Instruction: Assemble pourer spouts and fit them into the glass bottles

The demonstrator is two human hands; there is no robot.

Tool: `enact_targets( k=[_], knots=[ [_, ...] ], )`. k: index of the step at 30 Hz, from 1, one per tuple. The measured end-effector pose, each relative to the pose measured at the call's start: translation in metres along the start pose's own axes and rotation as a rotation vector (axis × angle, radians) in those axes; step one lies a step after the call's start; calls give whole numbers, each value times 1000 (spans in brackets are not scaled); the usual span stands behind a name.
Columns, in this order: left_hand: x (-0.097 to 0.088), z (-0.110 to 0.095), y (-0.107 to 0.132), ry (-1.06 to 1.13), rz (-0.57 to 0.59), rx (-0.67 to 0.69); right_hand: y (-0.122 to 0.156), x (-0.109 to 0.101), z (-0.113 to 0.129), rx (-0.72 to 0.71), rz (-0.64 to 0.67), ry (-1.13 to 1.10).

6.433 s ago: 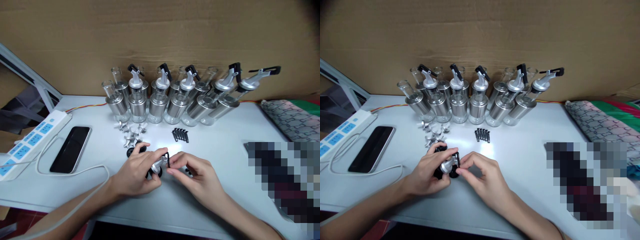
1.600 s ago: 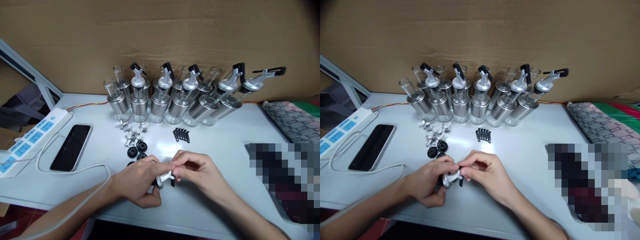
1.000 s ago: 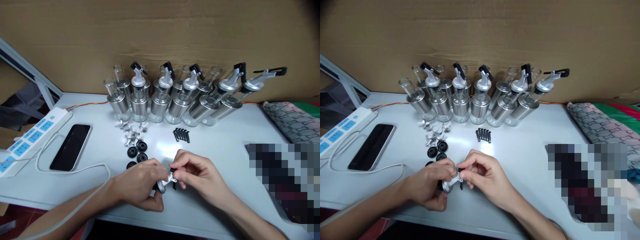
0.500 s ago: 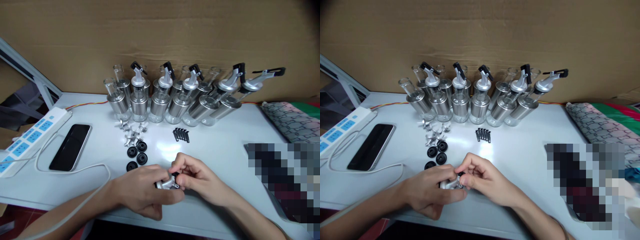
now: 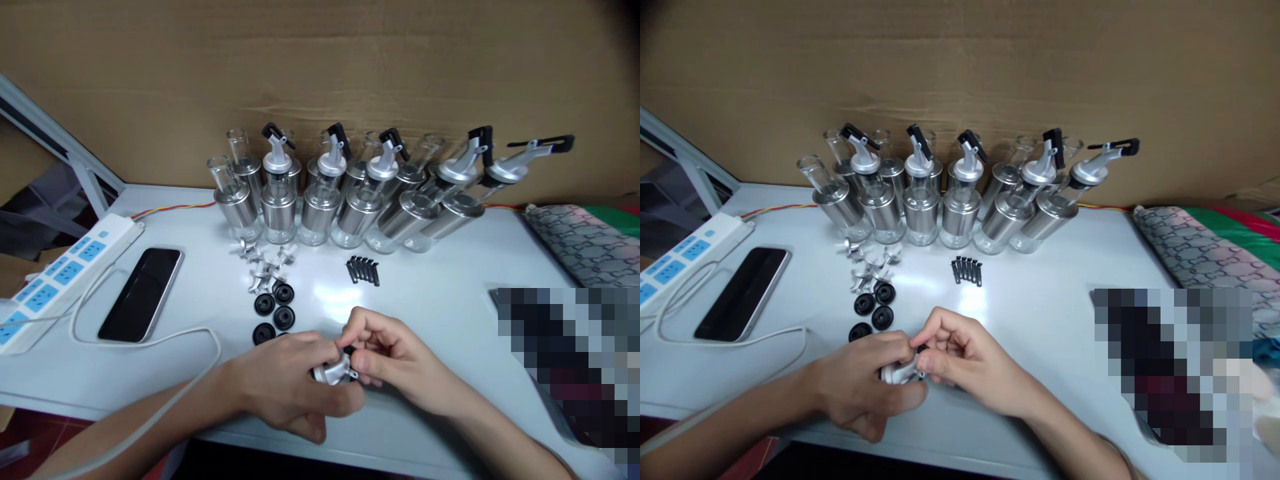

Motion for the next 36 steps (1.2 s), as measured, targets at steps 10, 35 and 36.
enact_targets(
  k=[10, 35, 36],
  knots=[
    [10, 13, 1, 160, 119, -161, 0, -4, 7, -27, -19, 69],
    [-14, 16, -1, 10, -260, -62, -3, -27, 16, -218, -259, 235],
    [-16, 19, -1, 7, -259, -93, -1, -30, 20, -253, -299, 273]
  ],
)
Point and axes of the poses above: each hand's wrist, its own y-axis away from the middle knuckle, its own x-axis out of the palm, z = x × y, the point moved 8 cm from there along -y, towards the middle knuckle, and after that the axes turned 14 degrees about y, right-handed, at the moved point
